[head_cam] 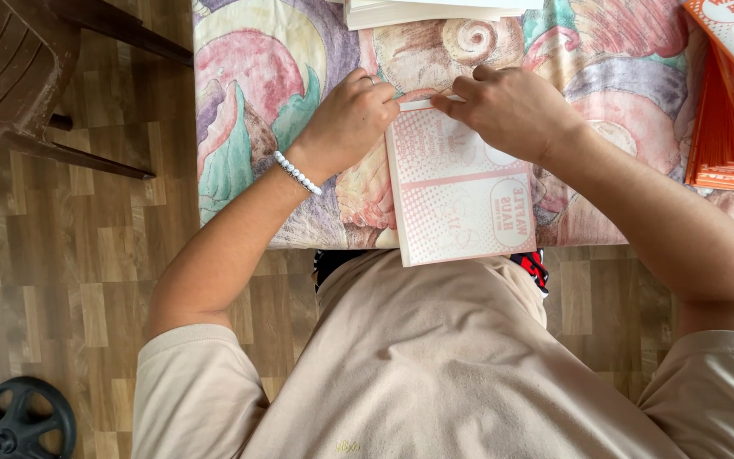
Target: Folding paper waffle bags and stacking them on a table.
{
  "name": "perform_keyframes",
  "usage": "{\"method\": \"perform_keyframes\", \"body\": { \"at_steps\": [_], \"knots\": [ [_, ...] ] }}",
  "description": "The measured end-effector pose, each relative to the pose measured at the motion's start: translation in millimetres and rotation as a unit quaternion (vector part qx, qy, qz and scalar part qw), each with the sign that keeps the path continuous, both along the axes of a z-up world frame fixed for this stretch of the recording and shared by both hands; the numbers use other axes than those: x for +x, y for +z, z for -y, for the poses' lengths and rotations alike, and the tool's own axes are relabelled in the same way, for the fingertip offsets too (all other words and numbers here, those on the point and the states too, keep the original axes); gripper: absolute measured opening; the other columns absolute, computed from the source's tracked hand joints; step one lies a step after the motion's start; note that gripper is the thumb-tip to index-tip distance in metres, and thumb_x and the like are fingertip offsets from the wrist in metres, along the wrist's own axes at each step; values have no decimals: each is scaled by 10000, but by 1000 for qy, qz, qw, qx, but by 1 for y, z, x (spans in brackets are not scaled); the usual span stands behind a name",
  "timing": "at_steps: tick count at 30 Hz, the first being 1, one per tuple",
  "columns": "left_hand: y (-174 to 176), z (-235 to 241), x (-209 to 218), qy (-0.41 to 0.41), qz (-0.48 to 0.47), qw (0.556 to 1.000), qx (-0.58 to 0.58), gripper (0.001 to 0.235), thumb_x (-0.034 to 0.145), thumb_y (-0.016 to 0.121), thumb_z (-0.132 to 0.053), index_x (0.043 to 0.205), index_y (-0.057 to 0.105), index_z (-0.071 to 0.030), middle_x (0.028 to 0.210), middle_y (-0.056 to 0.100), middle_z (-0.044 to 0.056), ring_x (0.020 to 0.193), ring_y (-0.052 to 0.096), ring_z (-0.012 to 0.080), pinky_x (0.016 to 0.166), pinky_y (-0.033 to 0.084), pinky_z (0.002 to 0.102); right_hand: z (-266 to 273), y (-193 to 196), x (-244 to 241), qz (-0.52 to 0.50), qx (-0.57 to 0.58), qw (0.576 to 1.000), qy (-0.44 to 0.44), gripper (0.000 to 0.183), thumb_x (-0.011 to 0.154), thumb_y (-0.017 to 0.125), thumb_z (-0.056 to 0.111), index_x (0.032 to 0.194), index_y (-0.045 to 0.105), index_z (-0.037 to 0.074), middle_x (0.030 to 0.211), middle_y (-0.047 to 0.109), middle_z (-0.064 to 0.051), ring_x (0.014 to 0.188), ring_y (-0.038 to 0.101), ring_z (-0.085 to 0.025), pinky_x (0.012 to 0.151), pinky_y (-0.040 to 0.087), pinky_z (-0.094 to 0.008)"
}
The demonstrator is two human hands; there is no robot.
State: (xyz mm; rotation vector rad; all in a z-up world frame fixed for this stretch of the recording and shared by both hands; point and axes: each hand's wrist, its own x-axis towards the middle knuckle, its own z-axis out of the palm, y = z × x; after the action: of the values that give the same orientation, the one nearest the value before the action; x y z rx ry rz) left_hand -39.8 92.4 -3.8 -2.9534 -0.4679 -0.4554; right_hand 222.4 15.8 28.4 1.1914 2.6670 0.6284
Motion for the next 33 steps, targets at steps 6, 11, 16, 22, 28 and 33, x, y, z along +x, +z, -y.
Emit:
{"method": "perform_keyframes", "body": {
  "at_steps": [6, 11, 16, 22, 28, 33],
  "knots": [
    [8, 9, -4, 5, 13, 1000, 21, 205, 909, 655, 83, 787, 702, -74, 742, 565, 43, 703, 533, 213, 780, 471, 346, 4, -15, 4, 10, 33, 999, 9, 516, 981, 547, 195, 1474, 586, 340, 963, 644, 105, 798, 644, -132, 522, 540, -252],
    [21, 21, -3, 52, -15, 997, 55, 97, 946, 710, -27, 904, 775, -85, 837, 655, 28, 919, 588, 255, 822, 443, 372, 3, 1, -9, 20, 10, 1000, -4, 552, 1003, 551, 157, 1526, 548, 335, 906, 675, 102, 750, 645, -118, 501, 538, -233],
    [31, 43, -7, 131, -10, 991, -4, 162, 1018, 659, -157, 979, 800, -90, 1088, 682, 71, 1065, 548, 265, 901, 398, 433, 3, 4, -12, 24, -15, 999, -23, 546, 1002, 527, 156, 1518, 529, 335, 948, 695, 69, 797, 675, -140, 484, 548, -258],
    [17, 43, -10, 197, 59, 972, -114, 163, 911, 669, -12, 1013, 793, -43, 993, 597, 76, 999, 531, 274, 911, 470, 433, 5, 5, -12, 16, -7, 1000, -23, 579, 985, 530, 143, 1523, 537, 355, 977, 690, 82, 795, 674, -132, 503, 539, -245],
    [20, 55, -3, 135, 149, 955, -217, 218, 1004, 500, 69, 1183, 624, 60, 1471, 472, 254, 1414, 443, 381, 1258, 332, 473, 6, 9, -14, 34, -27, 999, -33, 567, 1035, 491, 168, 1576, 474, 335, 1029, 702, 67, 828, 684, -137, 555, 584, -232],
    [12, 68, 4, 115, 92, 970, -194, 493, 971, 453, 65, 1463, 430, 68, 1404, 531, 214, 1262, 567, 347, 1033, 540, 415, 6, -11, 7, -73, 16, 997, -1, 299, 1047, 613, 167, 1331, 701, 196, 969, 695, 53, 770, 662, -147, 526, 581, -275]
  ]
}}
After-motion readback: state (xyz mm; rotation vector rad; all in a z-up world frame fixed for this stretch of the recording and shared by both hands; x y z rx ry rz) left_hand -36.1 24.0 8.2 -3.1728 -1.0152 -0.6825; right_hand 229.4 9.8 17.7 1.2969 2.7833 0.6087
